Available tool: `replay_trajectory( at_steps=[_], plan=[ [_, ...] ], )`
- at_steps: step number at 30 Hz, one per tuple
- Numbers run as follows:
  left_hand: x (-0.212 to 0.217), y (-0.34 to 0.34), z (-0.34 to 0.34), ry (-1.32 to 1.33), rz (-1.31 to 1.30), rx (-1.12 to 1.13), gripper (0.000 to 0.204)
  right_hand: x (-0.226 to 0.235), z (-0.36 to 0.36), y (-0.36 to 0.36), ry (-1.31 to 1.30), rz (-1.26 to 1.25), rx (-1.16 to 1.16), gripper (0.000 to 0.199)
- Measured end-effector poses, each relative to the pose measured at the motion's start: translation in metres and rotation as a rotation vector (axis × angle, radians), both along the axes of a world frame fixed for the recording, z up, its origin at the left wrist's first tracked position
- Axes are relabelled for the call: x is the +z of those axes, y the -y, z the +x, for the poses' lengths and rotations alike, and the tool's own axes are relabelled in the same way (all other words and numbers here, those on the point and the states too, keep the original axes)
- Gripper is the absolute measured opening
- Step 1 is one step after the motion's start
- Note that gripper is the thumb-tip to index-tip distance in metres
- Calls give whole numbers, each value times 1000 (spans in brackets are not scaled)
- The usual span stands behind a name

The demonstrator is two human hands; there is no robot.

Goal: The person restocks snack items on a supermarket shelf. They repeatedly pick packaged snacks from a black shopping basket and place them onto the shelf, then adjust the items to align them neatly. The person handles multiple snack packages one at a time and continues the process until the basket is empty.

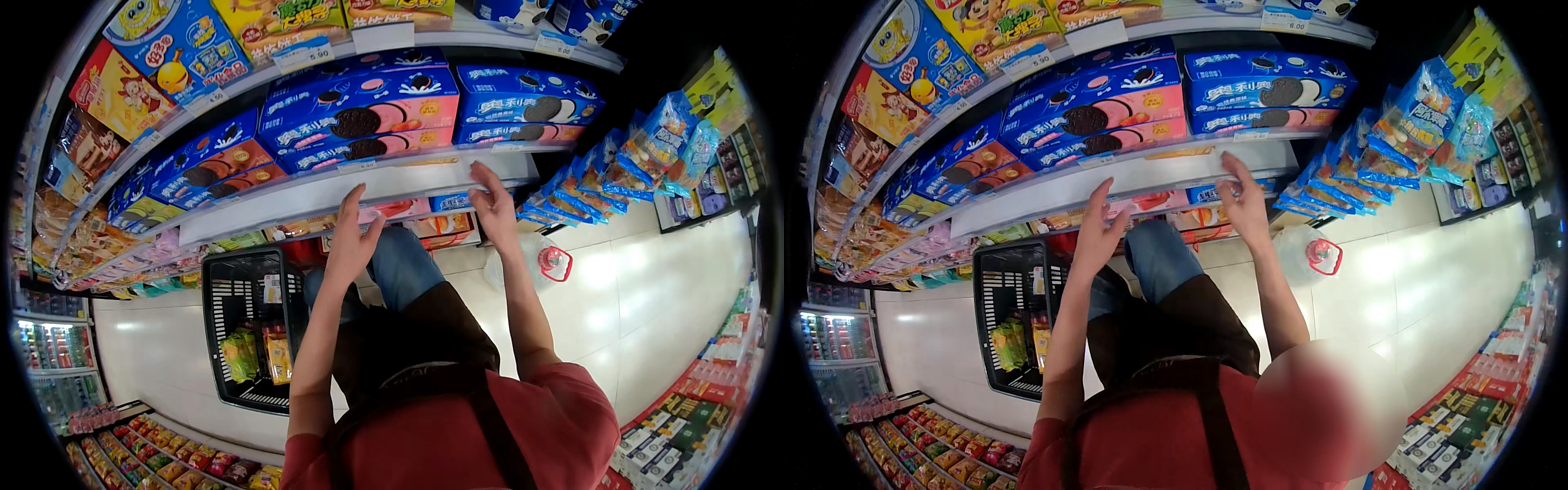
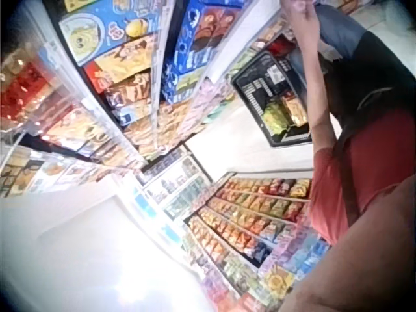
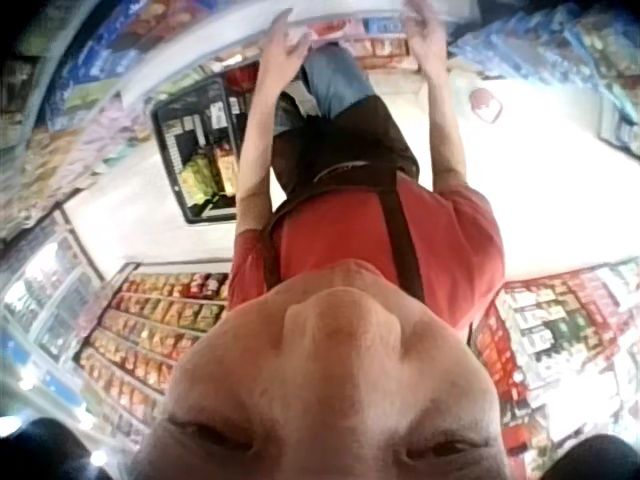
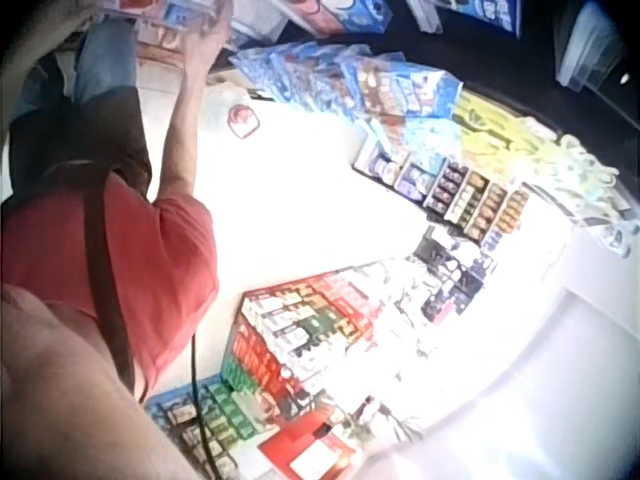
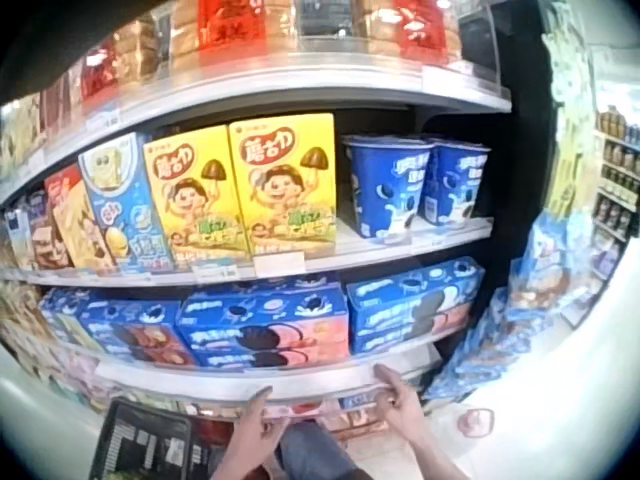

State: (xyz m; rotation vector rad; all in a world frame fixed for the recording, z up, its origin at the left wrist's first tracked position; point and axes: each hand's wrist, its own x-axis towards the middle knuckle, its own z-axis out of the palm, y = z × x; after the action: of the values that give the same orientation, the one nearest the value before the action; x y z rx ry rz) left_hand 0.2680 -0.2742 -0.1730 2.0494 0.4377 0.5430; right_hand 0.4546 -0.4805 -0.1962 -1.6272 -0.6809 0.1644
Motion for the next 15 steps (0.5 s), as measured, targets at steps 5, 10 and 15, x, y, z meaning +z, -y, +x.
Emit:
replay_trajectory(
  at_steps=[5,10,15],
  plan=[
    [-12,-17,57,92,121,110,53,-1,38,-18,30,68,-105,41],
    [0,-17,98,-238,118,80,36,-23,62,-36,-6,-16,-105,37],
    [-26,-20,116,-134,136,50,34,-22,52,-53,19,-144,8,34]
  ],
)
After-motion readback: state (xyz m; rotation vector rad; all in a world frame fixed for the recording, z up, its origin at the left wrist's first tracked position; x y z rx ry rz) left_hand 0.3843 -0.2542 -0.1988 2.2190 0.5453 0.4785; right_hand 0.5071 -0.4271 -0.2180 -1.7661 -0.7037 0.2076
